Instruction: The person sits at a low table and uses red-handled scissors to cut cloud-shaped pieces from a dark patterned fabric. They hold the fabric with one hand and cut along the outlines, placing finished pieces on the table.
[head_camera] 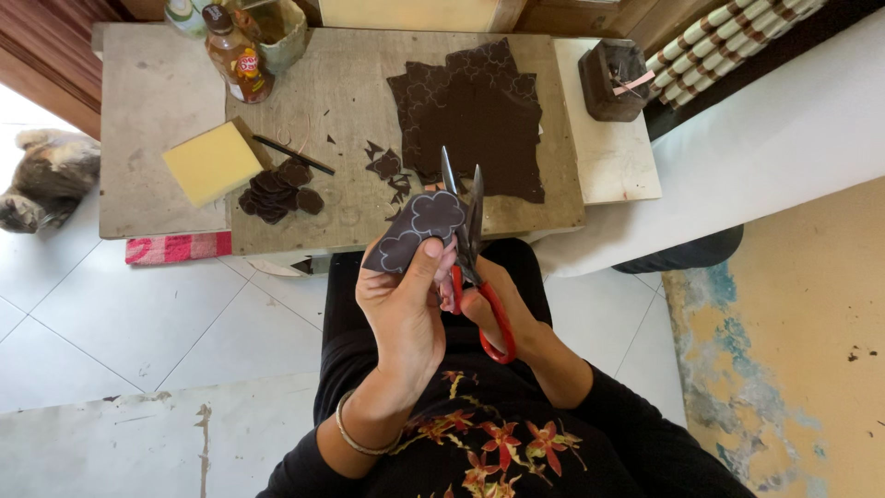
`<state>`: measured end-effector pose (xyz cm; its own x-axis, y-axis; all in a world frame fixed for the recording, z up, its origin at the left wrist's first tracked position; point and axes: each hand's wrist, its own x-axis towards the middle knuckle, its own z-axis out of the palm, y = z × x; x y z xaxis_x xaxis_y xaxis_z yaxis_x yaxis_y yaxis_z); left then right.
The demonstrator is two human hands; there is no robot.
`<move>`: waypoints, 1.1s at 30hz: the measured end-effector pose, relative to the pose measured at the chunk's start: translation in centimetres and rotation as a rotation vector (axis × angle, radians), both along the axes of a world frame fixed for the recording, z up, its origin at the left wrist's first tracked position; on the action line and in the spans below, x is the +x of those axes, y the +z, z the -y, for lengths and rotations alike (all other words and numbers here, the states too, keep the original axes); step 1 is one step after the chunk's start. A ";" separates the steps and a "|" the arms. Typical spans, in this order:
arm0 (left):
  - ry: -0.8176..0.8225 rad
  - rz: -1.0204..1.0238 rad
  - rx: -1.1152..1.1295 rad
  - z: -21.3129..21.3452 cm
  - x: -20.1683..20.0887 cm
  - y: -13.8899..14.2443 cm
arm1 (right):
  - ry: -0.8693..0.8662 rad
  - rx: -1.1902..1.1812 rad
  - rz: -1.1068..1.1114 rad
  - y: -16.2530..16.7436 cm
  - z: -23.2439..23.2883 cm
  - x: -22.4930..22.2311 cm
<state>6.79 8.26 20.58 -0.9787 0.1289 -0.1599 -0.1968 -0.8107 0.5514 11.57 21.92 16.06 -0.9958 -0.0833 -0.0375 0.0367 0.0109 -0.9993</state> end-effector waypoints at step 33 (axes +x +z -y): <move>-0.048 0.005 -0.033 1.2 -0.4 0.2 | 0.018 0.042 0.058 2.7 -1.3 -0.2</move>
